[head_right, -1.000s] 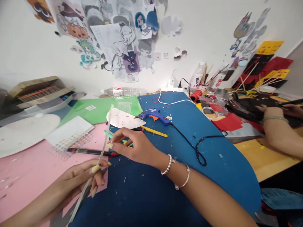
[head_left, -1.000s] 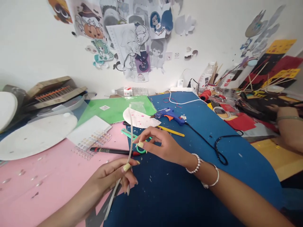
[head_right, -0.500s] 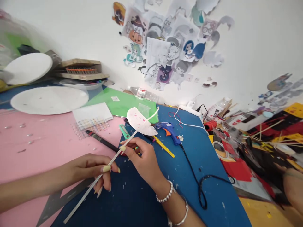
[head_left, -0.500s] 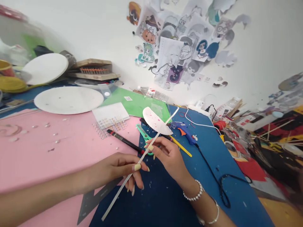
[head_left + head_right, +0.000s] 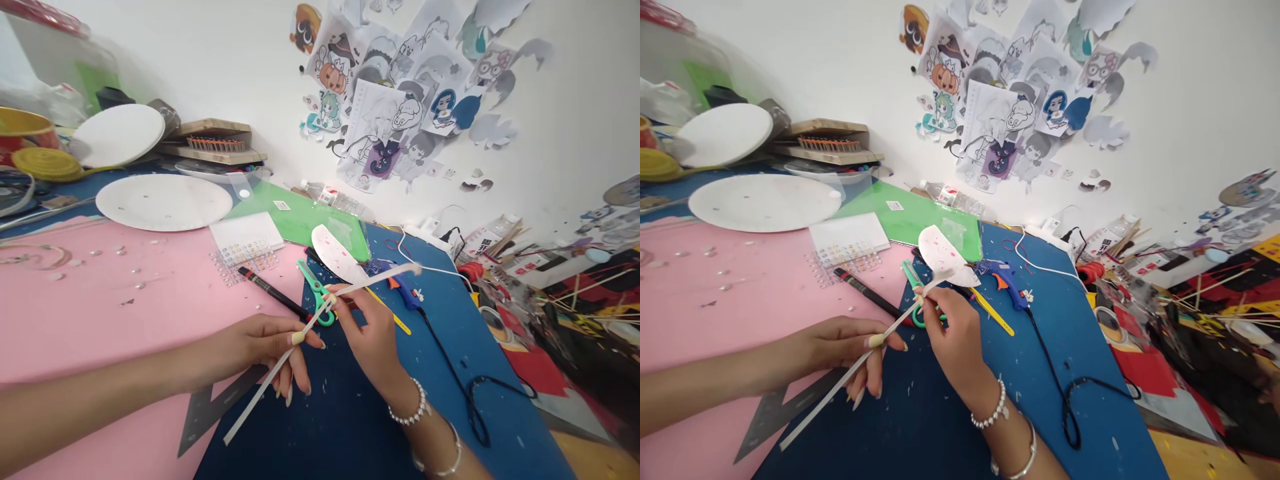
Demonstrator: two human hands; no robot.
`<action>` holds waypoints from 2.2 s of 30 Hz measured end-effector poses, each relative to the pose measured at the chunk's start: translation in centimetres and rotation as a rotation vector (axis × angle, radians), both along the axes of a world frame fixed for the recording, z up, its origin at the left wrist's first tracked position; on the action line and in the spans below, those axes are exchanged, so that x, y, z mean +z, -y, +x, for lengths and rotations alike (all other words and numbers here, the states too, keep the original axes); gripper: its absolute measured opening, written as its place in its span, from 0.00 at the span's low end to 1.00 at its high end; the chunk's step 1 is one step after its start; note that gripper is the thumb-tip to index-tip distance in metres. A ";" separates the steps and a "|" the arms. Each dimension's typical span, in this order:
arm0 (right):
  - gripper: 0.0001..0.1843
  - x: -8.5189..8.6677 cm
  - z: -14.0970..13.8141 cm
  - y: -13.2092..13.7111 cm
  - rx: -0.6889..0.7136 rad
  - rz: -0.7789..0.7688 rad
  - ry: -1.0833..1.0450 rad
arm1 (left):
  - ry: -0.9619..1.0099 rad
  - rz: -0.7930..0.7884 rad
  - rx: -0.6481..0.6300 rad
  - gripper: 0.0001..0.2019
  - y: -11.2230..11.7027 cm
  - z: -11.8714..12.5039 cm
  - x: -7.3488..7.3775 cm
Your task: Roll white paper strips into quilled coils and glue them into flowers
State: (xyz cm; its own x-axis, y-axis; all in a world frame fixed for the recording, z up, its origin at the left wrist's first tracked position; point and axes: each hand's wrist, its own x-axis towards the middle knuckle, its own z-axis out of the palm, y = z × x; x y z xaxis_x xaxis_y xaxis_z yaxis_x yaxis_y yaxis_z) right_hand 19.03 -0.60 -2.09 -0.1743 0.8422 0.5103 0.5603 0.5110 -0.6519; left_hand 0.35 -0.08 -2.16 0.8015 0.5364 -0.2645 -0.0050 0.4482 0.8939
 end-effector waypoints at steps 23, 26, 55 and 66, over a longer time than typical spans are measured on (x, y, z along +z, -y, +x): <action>0.17 -0.2 0.0 -0.2 0.025 0.257 0.268 | -0.025 -0.050 0.041 0.14 0.0 -0.2 0.7; 0.19 -0.2 0.1 -0.2 0.035 0.224 0.245 | -0.028 -0.029 0.029 0.12 -0.1 -0.2 0.5; 0.13 0.7 0.7 -0.4 0.132 -0.478 -0.409 | -0.099 0.049 0.012 0.08 -0.1 -0.3 0.6; 0.12 0.8 0.6 -0.3 0.127 -0.454 -0.428 | -0.082 -0.040 0.053 0.15 -0.2 -0.2 0.7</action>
